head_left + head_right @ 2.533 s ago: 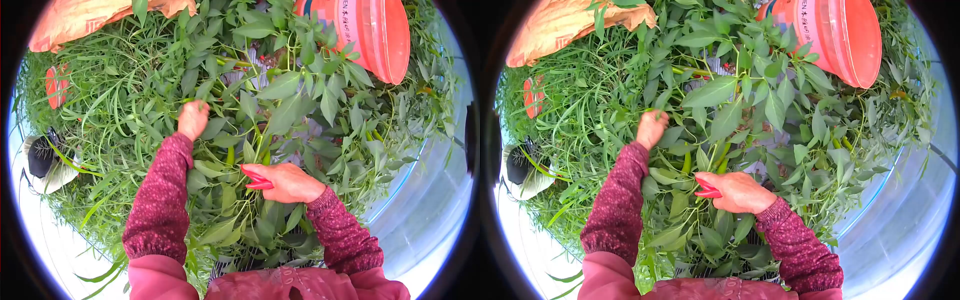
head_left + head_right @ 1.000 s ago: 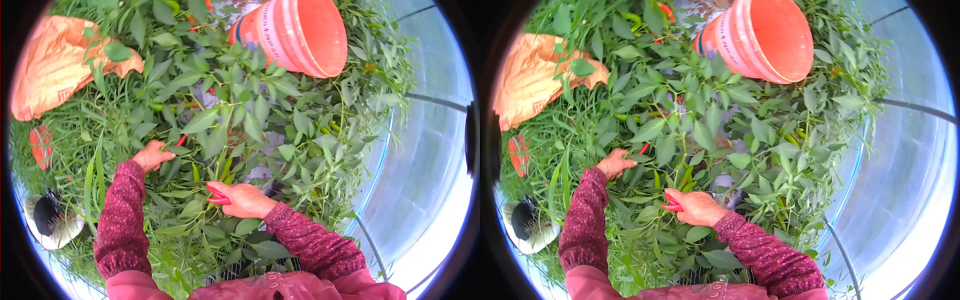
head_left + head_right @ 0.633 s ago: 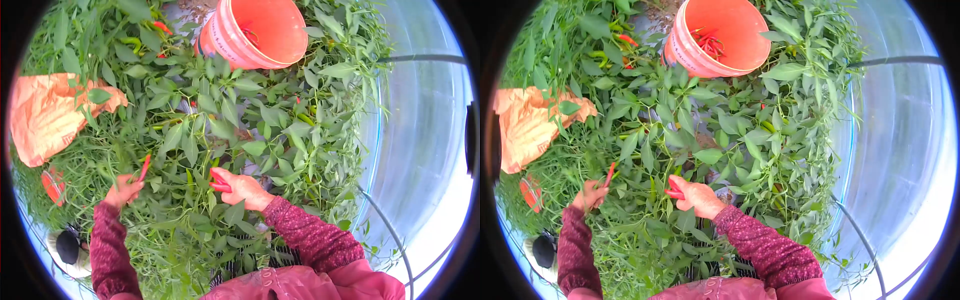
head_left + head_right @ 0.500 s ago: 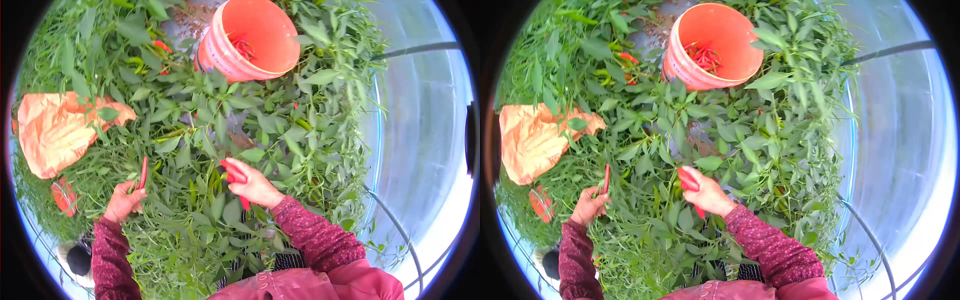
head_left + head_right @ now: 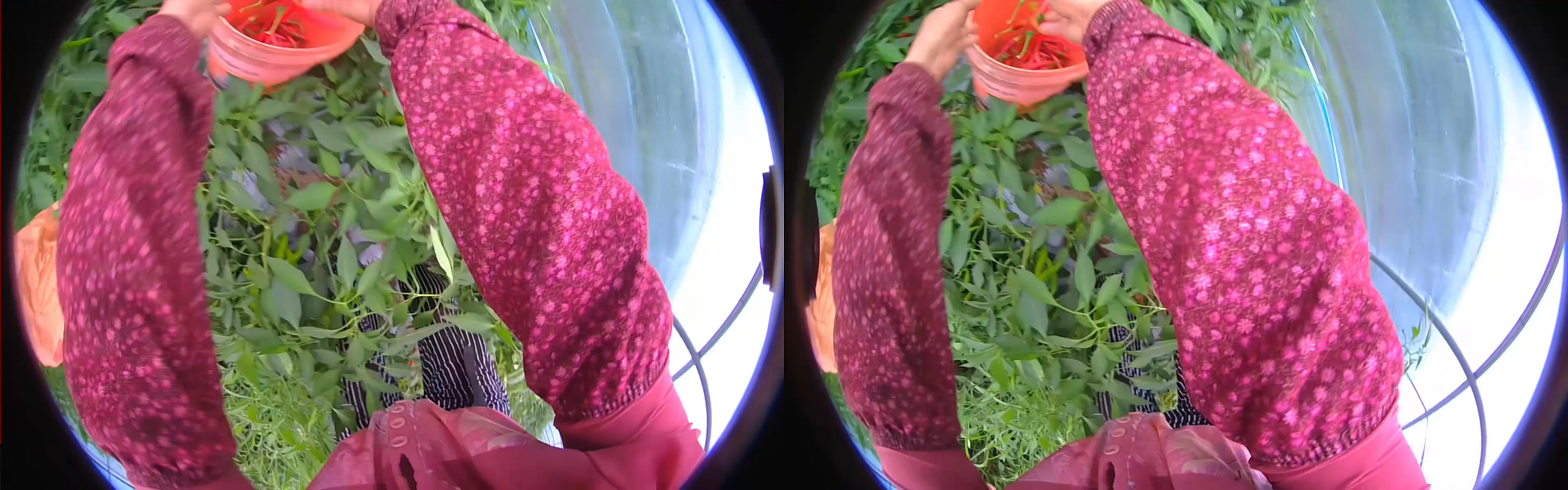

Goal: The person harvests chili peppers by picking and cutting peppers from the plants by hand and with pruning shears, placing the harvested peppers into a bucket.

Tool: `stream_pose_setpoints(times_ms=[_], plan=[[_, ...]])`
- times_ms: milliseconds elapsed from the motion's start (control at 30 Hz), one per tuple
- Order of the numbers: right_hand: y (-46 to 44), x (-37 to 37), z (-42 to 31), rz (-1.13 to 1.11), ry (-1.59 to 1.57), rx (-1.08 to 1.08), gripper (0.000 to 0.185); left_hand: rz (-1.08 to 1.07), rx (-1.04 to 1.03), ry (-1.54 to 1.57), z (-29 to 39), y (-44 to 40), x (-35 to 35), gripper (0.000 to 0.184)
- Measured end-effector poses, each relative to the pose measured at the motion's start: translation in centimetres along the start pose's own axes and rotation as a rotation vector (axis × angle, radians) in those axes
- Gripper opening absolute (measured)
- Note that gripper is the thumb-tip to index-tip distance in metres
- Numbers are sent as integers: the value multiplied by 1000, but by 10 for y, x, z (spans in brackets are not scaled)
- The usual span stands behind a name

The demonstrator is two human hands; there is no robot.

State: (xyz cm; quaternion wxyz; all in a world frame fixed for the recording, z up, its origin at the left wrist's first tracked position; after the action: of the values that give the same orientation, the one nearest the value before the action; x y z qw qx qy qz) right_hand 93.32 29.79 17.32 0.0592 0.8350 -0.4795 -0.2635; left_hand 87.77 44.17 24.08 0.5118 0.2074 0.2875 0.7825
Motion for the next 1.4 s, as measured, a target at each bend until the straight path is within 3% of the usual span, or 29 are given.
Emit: stream_pose_setpoints(times_ms=[33, 67, 100, 167, 300, 333, 367, 433, 500, 567, 667, 733, 767, 833, 867, 900, 967, 1000, 1033, 1100, 1133, 1167, 1233, 1267, 1300, 1367, 1400], plan=[[8, 7, -10, 41, 34, 77, 34, 6, -250, -145, 7, 25, -8, 27], [17, 19, -8, -100, -30, 234, 41, -121, -294, -10, -2, -12, -5, 37], [34, 36, -11, -240, -93, 394, 48, -111, -292, -147, -33, -41, 5, 35], [74, 54, -2, -226, 286, 328, 16, -238, -337, -258, -76, 4, -26, 28], [193, 144, 64, -102, 636, -132, 17, -502, -112, -275, -163, 64, -110, 14], [216, 166, 74, 8, 742, -67, 15, -510, -243, -297, -169, 78, -130, 13], [244, 182, 82, 125, 859, -9, 13, -565, -231, -341, -175, 95, -150, 10], [299, 219, 115, 386, 803, -90, 20, -686, -320, -396, -178, 125, -201, 10], [342, 218, 129, 408, 1201, 3, 38, -783, -471, -543, -190, 143, -248, 10], [374, 207, 164, 320, 1232, -196, 54, -811, -578, -710, -223, 146, -286, 15], [392, 180, 196, 32, 1265, -341, 60, -852, -686, -800, -270, 159, -331, 19], [394, 166, 214, -126, 1236, -440, 61, -791, -900, -1063, -305, 169, -349, 25], [395, 169, 210, -113, 1227, -438, 61, -803, -905, -1072, -314, 168, -351, 25], [396, 163, 203, -168, 1175, -348, 59, -1043, -670, -1629, -378, 159, -333, 33], [397, 166, 192, -98, 1212, -162, 48, -1006, -691, -1713, -392, 154, -318, 34], [401, 177, 187, -90, 1205, -159, 48, -965, -714, -1795, -404, 151, -303, 36], [406, 208, 192, 57, 681, -309, 35, -977, -627, -1919, -421, 142, -276, 20], [403, 226, 178, 184, 828, -213, 29, -885, -841, -1888, -421, 144, -264, 23], [400, 241, 164, 311, 972, -117, 24, -890, -839, -1899, -427, 143, -250, 23], [386, 257, 142, 387, 1192, -31, 16, -829, -1027, -1837, -415, 149, -245, 25], [376, 256, 133, 434, 1338, 119, 13, -834, -1006, -1905, -417, 149, -242, 26], [366, 260, 138, 438, 1331, 125, 13, -831, -1006, -1915, -414, 151, -245, 26], [347, 275, 170, 210, 1666, -265, 16, -886, -879, -1997, -419, 148, -248, 27], [340, 273, 185, -21, 1816, -358, 15, -886, -882, -1966, -419, 149, -250, 26], [336, 279, 184, -16, 1814, -358, 15, -887, -886, -1969, -419, 148, -250, 26], [340, 295, 198, 44, 1511, -511, 12, -845, -875, -1822, -406, 148, -251, 22], [342, 295, 200, 63, 1536, -529, 14, -855, -869, -1827, -404, 149, -247, 22]])
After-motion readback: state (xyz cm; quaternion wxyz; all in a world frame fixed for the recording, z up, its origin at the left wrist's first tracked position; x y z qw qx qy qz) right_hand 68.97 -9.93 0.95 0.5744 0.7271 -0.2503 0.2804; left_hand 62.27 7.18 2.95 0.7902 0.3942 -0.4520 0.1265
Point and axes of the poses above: each hand's wrist, its own y-axis away from the middle knuckle, its own x-axis out of the back of the hand, z = x × y, the point moved 9 cm from there along -y, towards the middle knuckle, and after that the axes turned 11 degrees about x, right-handed, at the moved point
